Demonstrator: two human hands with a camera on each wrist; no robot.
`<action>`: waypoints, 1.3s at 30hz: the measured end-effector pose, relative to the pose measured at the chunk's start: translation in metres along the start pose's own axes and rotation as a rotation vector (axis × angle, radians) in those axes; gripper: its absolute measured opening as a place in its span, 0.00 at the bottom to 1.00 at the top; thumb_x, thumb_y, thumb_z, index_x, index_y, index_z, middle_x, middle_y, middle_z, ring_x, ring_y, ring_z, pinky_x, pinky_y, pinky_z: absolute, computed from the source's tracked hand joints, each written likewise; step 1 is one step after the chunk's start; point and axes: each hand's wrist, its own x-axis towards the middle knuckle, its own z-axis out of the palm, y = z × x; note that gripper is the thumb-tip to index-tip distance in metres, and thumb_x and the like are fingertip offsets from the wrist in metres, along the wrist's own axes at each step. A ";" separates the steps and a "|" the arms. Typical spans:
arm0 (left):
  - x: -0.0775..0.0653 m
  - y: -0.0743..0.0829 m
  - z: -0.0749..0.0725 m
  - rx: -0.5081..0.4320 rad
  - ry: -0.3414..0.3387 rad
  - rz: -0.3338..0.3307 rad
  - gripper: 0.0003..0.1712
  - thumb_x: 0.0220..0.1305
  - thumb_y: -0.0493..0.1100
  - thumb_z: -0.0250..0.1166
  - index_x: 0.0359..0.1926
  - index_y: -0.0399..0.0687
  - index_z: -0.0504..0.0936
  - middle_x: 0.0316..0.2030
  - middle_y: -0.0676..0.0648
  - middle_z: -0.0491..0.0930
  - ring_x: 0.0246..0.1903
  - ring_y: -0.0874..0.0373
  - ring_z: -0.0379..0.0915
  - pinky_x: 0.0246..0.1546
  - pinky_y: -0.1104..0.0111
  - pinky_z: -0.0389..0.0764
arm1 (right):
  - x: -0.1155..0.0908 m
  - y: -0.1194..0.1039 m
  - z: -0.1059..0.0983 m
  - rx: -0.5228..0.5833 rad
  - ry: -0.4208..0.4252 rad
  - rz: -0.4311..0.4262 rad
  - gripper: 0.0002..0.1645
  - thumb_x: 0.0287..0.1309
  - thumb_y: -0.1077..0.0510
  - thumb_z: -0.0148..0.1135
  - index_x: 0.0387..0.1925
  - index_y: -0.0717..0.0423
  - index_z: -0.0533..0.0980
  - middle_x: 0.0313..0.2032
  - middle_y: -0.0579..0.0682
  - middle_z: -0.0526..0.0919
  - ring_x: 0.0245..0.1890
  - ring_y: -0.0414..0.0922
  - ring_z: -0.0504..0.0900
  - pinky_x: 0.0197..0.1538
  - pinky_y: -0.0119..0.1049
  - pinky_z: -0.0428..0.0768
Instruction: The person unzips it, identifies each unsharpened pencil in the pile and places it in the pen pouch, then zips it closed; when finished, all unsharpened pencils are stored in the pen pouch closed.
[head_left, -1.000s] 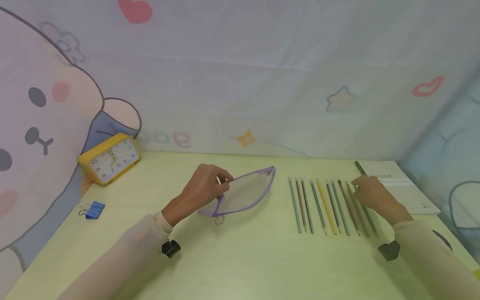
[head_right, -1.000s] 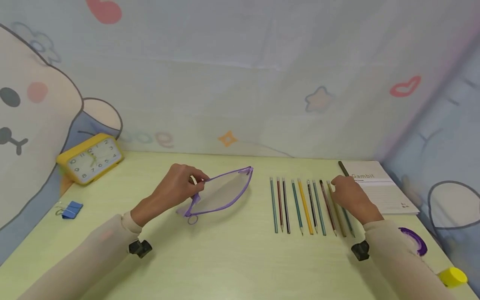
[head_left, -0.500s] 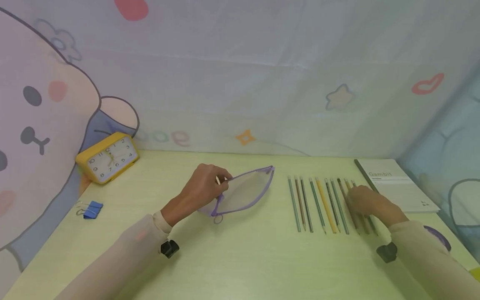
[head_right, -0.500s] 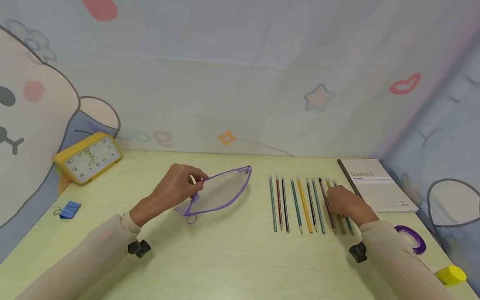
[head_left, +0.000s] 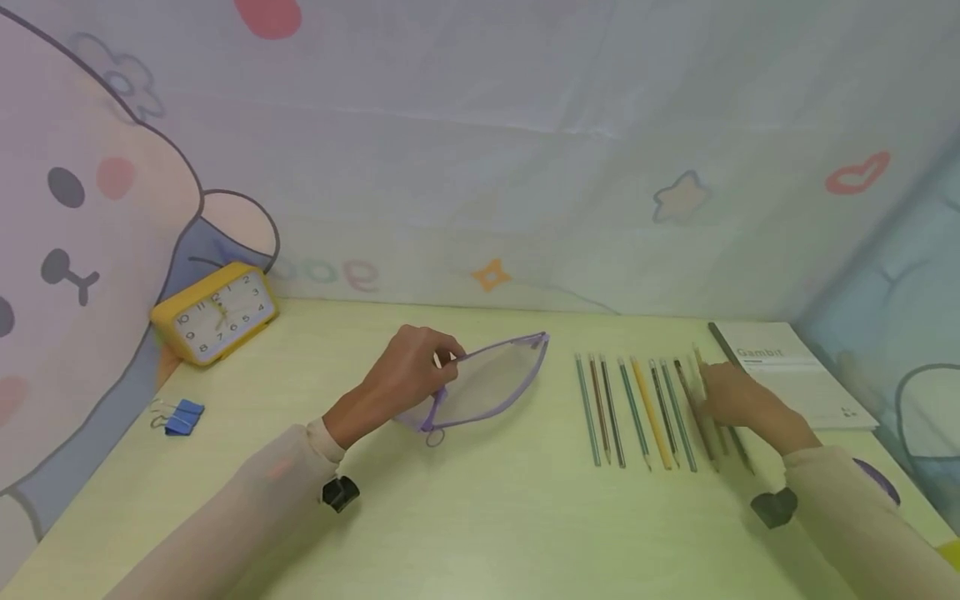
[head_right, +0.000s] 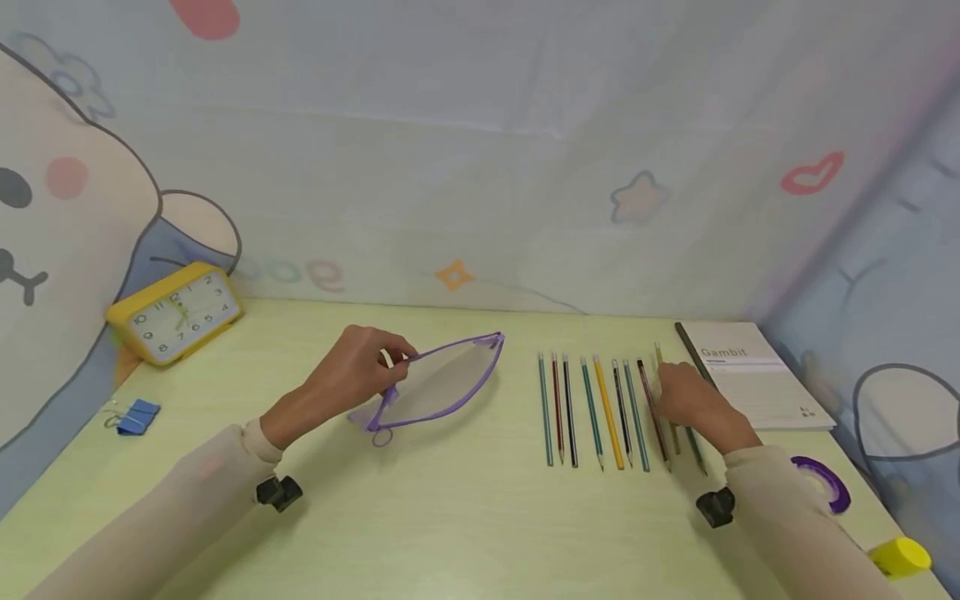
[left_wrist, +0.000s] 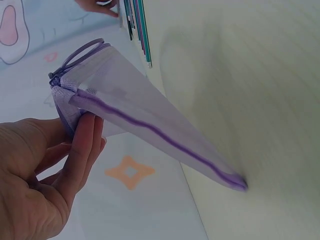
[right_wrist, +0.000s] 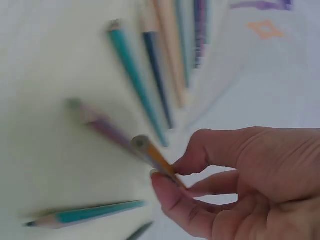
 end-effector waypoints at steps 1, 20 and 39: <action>0.000 0.000 0.001 -0.002 -0.004 0.000 0.14 0.62 0.32 0.60 0.44 0.40 0.89 0.30 0.45 0.88 0.14 0.65 0.79 0.21 0.74 0.75 | -0.001 -0.004 -0.006 0.024 0.001 0.009 0.34 0.57 0.68 0.59 0.58 0.91 0.61 0.27 0.64 0.81 0.22 0.45 0.80 0.35 0.45 0.81; 0.003 0.014 0.011 -0.018 -0.004 -0.037 0.14 0.60 0.31 0.61 0.45 0.37 0.88 0.29 0.43 0.88 0.12 0.68 0.77 0.20 0.74 0.78 | -0.029 -0.158 -0.031 0.819 -0.137 -0.168 0.51 0.65 0.55 0.60 0.81 0.51 0.44 0.55 0.55 0.76 0.56 0.48 0.79 0.69 0.54 0.71; 0.011 0.026 0.024 -0.067 -0.016 -0.051 0.13 0.61 0.31 0.62 0.45 0.33 0.86 0.30 0.40 0.88 0.13 0.67 0.79 0.20 0.74 0.79 | 0.070 -0.209 0.027 0.840 -0.271 -0.145 0.24 0.59 0.62 0.59 0.58 0.60 0.72 0.38 0.51 0.88 0.40 0.44 0.84 0.52 0.38 0.80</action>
